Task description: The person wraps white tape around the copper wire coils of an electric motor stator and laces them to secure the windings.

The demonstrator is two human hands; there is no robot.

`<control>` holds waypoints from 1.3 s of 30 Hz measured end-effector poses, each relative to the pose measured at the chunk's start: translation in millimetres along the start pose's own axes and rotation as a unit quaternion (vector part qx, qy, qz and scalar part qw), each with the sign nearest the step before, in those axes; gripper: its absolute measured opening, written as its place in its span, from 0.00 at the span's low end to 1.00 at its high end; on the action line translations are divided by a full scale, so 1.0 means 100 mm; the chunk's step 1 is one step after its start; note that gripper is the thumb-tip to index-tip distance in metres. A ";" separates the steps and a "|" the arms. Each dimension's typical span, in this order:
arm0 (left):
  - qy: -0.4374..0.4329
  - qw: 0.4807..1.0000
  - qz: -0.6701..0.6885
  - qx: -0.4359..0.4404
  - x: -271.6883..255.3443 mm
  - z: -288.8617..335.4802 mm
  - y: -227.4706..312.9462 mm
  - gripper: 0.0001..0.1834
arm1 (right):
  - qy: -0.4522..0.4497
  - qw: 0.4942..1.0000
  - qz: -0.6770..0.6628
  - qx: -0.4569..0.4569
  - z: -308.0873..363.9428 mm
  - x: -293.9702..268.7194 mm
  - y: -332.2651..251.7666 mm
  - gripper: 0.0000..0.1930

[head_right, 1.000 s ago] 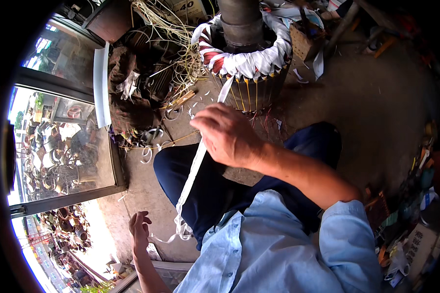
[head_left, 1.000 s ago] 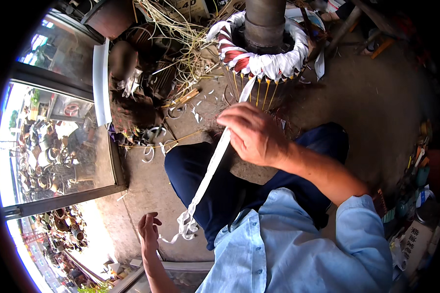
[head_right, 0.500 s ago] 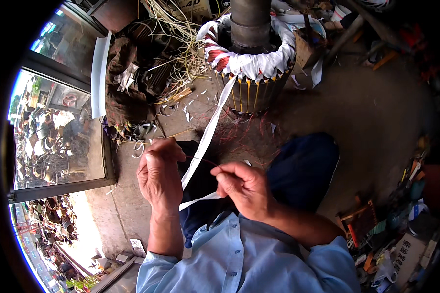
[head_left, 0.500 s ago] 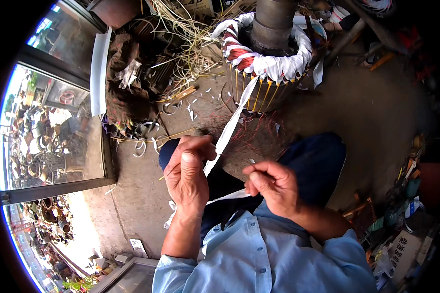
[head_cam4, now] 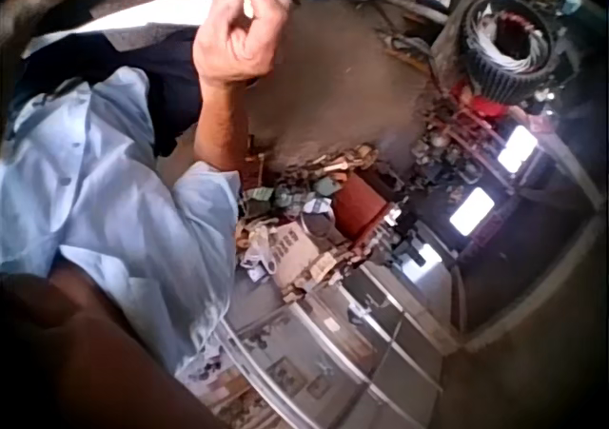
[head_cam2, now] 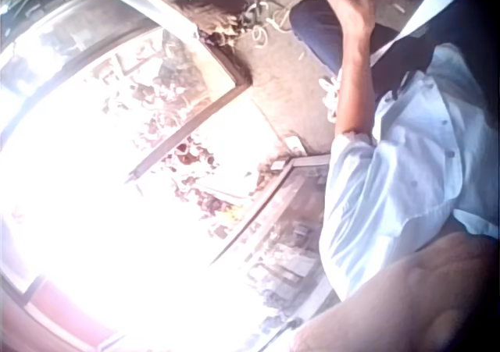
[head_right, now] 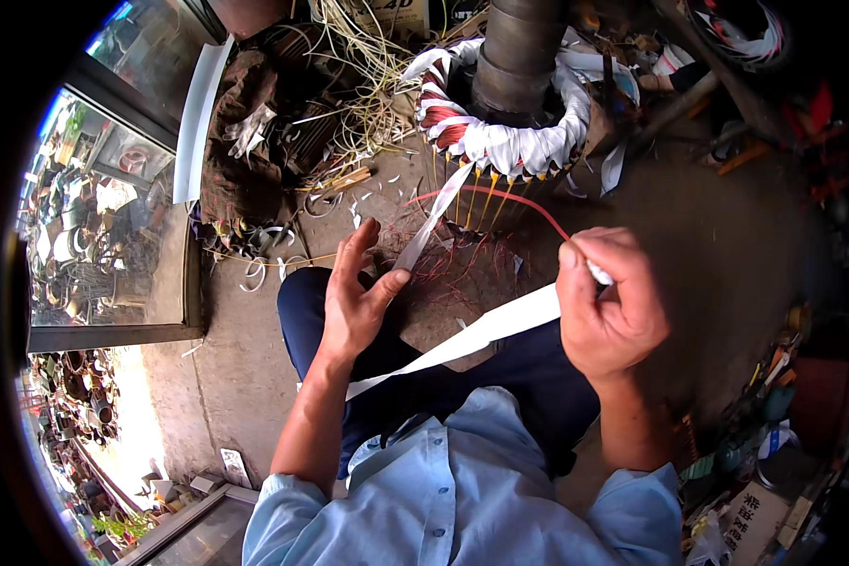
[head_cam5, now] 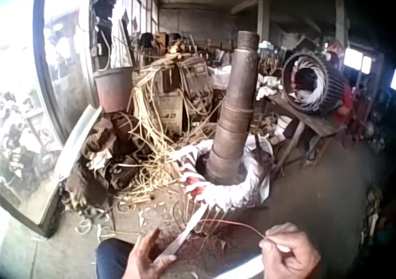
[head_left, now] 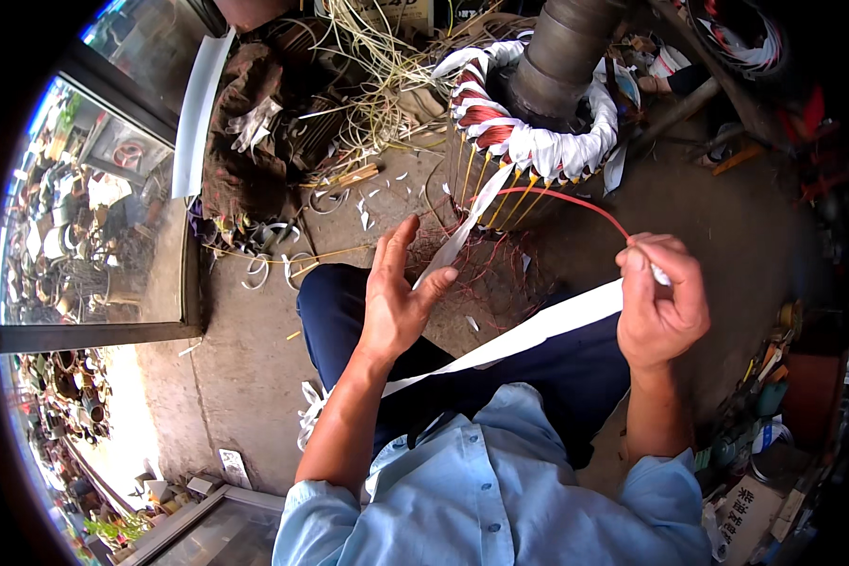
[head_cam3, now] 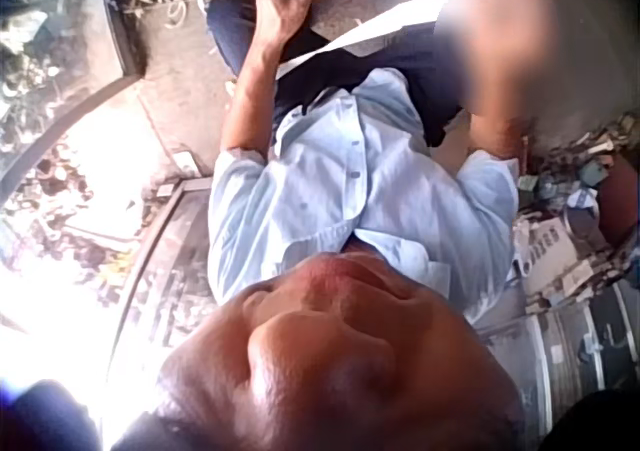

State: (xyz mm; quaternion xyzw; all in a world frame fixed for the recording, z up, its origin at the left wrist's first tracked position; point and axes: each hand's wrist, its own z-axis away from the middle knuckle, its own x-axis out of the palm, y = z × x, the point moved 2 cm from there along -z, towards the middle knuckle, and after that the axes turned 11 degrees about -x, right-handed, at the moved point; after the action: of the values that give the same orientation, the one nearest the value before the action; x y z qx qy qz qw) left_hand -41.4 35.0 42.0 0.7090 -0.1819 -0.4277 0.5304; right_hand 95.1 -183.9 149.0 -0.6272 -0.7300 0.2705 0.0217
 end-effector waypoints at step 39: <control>-0.171 0.978 -0.115 0.010 -0.28 -0.07 -0.22 0.17 | -0.257 0.927 0.195 0.194 -1.13 0.32 1.02 0.08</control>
State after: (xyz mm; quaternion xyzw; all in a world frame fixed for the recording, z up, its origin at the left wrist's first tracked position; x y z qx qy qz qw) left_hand -56.5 67.3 34.3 0.6464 -0.1916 -0.5992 0.4318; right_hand 222.1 -105.6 192.6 -0.6495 -0.5074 0.5578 -0.0981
